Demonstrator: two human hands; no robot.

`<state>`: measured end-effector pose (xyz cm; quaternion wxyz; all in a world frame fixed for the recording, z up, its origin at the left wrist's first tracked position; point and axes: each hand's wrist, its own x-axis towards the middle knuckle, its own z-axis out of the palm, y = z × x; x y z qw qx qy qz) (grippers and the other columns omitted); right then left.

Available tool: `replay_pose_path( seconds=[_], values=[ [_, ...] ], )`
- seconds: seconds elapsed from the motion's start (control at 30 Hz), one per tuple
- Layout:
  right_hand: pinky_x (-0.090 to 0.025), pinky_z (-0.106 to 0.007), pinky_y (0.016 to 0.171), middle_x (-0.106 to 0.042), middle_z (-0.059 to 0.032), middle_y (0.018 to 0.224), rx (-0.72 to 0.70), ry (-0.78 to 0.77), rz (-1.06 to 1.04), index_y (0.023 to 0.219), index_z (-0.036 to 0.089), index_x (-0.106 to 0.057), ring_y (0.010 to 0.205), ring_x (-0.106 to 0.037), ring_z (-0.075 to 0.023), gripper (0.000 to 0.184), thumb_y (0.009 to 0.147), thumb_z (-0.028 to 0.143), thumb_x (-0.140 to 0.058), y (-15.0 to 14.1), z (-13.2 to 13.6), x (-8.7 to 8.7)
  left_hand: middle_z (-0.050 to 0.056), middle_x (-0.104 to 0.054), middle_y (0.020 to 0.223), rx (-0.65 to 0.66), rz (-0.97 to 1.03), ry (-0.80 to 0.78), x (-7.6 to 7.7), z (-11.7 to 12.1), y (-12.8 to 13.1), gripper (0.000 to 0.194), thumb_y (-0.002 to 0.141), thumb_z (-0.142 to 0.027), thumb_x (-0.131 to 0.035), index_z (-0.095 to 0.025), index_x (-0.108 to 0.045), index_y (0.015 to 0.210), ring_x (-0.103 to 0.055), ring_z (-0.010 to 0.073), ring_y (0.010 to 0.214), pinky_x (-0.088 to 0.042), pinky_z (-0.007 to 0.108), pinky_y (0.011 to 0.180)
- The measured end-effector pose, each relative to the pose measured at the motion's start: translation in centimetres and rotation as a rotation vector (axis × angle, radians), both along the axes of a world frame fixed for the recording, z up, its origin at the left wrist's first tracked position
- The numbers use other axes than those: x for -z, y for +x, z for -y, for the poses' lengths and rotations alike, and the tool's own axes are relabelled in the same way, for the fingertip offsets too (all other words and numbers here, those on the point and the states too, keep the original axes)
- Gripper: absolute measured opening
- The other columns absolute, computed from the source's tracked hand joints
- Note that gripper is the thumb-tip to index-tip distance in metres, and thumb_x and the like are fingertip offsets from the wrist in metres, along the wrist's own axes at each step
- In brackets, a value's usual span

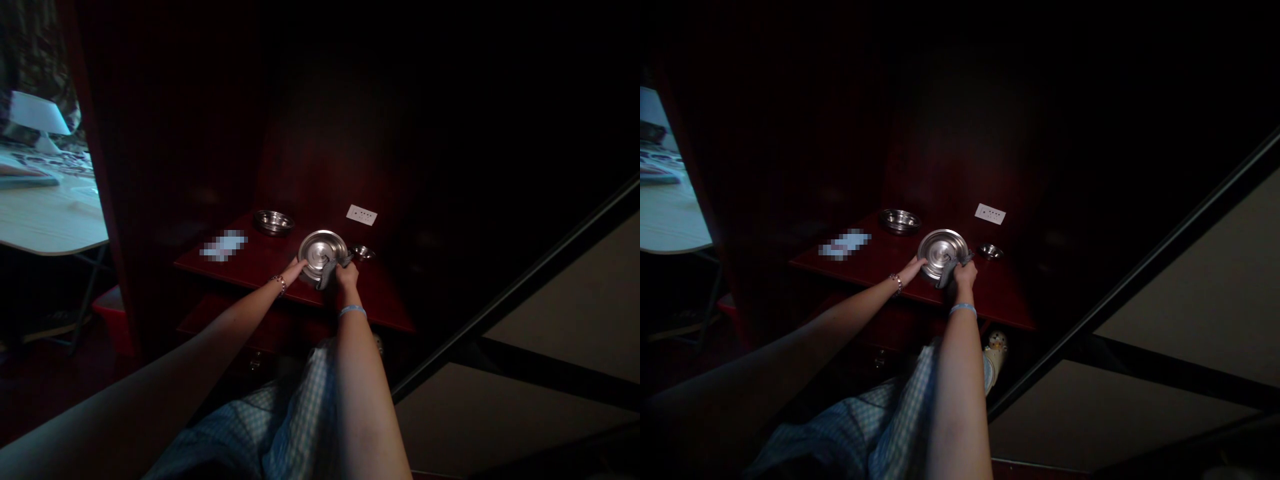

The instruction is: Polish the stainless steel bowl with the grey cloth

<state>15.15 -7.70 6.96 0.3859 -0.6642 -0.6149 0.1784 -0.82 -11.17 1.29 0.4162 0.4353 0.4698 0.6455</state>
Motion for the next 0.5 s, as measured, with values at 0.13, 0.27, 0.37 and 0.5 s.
replay_pose_path(
  seconds=[0.13, 0.27, 0.37, 0.5],
  values=[
    [-0.051, -0.030, 0.091, -0.072, -0.0153, 0.105, -0.006, -0.037, 0.005, 0.106, 0.011, -0.068, 0.102, -0.068, -0.0233, 0.026, 0.083, 0.020, -0.060, -0.23, 0.27, -0.28, 0.009, -0.071, 0.113, -0.053, 0.035, -0.038, -0.65, 0.59, -0.04, 0.034, 0.081, -0.026, -0.055, -0.015, -0.063, 0.112, -0.058, 0.0261, 0.118, -0.041, 0.037, 0.107],
    [-0.050, -0.029, 0.092, -0.072, -0.0154, 0.104, -0.005, -0.041, -0.003, 0.105, 0.010, -0.068, 0.102, -0.068, -0.0229, 0.026, 0.082, 0.019, -0.059, -0.06, 0.29, -0.37, 0.014, -0.063, 0.128, -0.022, 0.019, 0.022, -0.75, 0.74, 0.22, 0.041, 0.082, -0.027, -0.057, -0.012, -0.058, 0.120, -0.055, 0.0270, 0.124, -0.037, 0.037, 0.110],
    [-0.050, -0.030, 0.090, -0.072, -0.0148, 0.103, -0.003, -0.056, -0.017, 0.106, 0.010, -0.069, 0.102, -0.067, -0.0241, 0.027, 0.082, 0.020, -0.060, 0.14, 0.24, -0.41, 0.014, -0.059, 0.133, 0.013, -0.049, 0.112, -0.40, 0.62, 0.29, 0.049, 0.079, -0.023, -0.063, -0.012, -0.053, 0.126, -0.049, 0.0281, 0.130, -0.031, 0.038, 0.114],
    [-0.051, -0.028, 0.086, -0.071, -0.0165, 0.102, -0.019, -0.071, -0.027, 0.105, 0.007, -0.068, 0.100, -0.067, -0.0253, 0.028, 0.083, 0.022, -0.059, 0.32, 0.15, -0.28, 0.013, -0.057, 0.135, 0.031, -0.144, 0.128, 0.11, 0.23, 0.24, 0.056, 0.075, -0.019, -0.068, -0.012, -0.050, 0.128, -0.044, 0.0312, 0.134, -0.026, 0.041, 0.117]
  ],
)
